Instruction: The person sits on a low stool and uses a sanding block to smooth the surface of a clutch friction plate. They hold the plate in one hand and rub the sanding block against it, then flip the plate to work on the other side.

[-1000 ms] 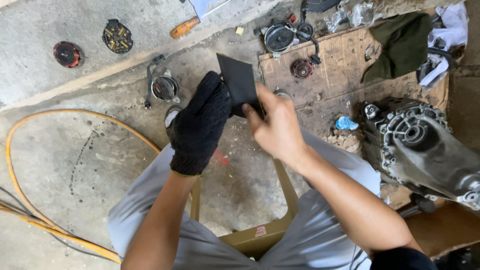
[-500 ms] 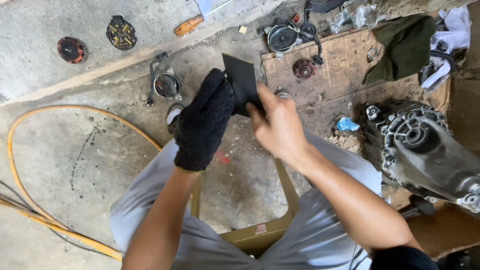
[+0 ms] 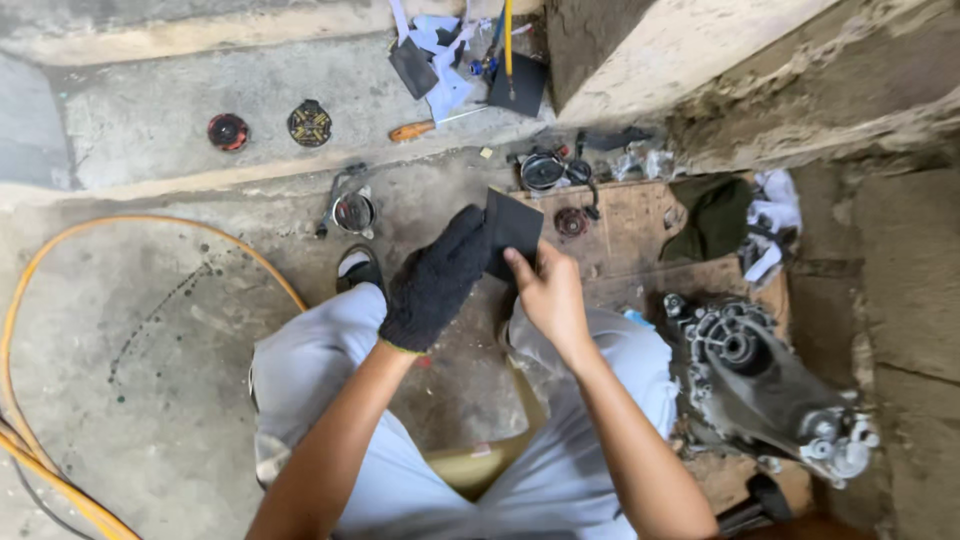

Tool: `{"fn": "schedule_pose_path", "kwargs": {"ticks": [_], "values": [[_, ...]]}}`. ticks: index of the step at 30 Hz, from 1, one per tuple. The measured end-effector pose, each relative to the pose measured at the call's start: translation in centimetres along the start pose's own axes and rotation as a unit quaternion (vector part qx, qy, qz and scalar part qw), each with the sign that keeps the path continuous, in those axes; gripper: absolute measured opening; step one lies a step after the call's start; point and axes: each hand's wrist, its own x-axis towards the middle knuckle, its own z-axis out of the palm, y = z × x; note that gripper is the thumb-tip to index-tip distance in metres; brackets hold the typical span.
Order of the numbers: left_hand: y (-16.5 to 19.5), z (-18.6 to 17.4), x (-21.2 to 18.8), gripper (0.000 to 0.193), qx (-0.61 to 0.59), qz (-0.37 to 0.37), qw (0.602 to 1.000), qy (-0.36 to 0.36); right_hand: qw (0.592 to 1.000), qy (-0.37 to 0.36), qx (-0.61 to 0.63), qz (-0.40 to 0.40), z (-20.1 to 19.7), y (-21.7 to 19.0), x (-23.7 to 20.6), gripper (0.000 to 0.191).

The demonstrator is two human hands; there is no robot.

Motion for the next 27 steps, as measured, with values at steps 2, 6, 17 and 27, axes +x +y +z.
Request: {"fn": "schedule_pose_path", "kwargs": {"ticks": [2, 6, 17, 27], "values": [[2.6, 0.8, -4.1, 0.052, 0.107, 0.012, 0.994, 0.009, 1.000, -0.017, 0.016, 0.020, -0.9, 0.2, -4.6, 0.024], [6.8, 2.6, -11.4, 0.054, 0.208, 0.036, 0.976, 0.042, 0.998, -0.021, 0.056, 0.011, -2.0, 1.4, -12.5, 0.023], [14.8, 2.6, -21.0, 0.054, 0.268, 0.110, 0.950, 0.114, 0.999, -0.033, -0.042, -0.009, -3.3, 0.7, -25.2, 0.019], [15.6, 3.8, -25.1, 0.050, -0.050, 0.003, 0.993, 0.103, 0.993, -0.035, 0.067, -0.088, -4.0, 0.4, -30.1, 0.017]]}}
